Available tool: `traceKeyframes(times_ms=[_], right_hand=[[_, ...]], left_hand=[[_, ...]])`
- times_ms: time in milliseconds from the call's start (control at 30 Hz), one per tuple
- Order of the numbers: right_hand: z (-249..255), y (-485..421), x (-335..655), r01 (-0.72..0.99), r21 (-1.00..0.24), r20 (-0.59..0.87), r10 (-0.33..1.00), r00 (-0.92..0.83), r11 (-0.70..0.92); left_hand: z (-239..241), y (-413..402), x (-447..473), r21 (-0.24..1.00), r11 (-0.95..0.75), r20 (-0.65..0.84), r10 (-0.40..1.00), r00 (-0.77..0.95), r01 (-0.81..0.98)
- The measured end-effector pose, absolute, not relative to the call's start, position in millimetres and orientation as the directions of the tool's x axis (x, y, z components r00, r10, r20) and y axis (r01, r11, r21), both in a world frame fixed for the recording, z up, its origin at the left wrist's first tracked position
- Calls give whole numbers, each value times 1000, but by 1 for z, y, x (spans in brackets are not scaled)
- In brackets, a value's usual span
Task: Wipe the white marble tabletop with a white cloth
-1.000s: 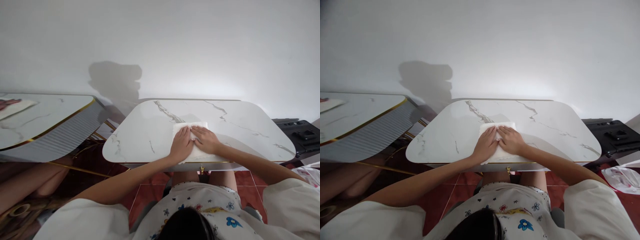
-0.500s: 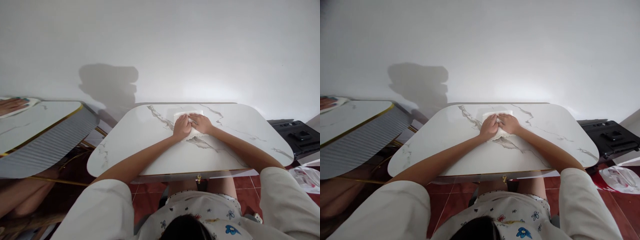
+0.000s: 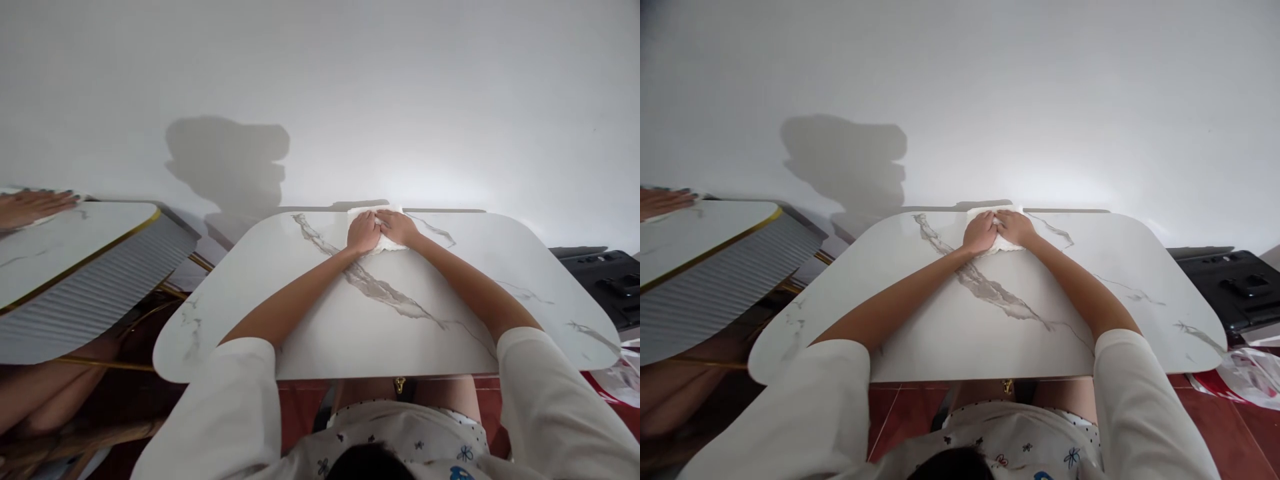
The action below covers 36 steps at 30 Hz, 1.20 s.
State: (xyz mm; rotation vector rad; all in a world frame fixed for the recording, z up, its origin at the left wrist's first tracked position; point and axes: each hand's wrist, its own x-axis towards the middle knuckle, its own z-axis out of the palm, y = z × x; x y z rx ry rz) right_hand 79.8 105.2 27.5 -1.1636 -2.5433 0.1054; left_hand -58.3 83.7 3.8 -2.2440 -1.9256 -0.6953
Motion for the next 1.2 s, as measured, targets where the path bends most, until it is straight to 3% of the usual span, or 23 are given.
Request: traceKeyframes(times_ms=[167,567,1200], right_hand=[[24,122,101,775,-207,283,795,-537,597],[13,88,127,859,-144,324,843,-429,492],[16,-45,107,821,-130,294,812,-504,556]], left_hand=[[3,111,-41,153,-289,401,892,208,945],[5,94,-15,165,-479,334,850,408,862],[10,-45,-46,160,-490,318,848,425,857]])
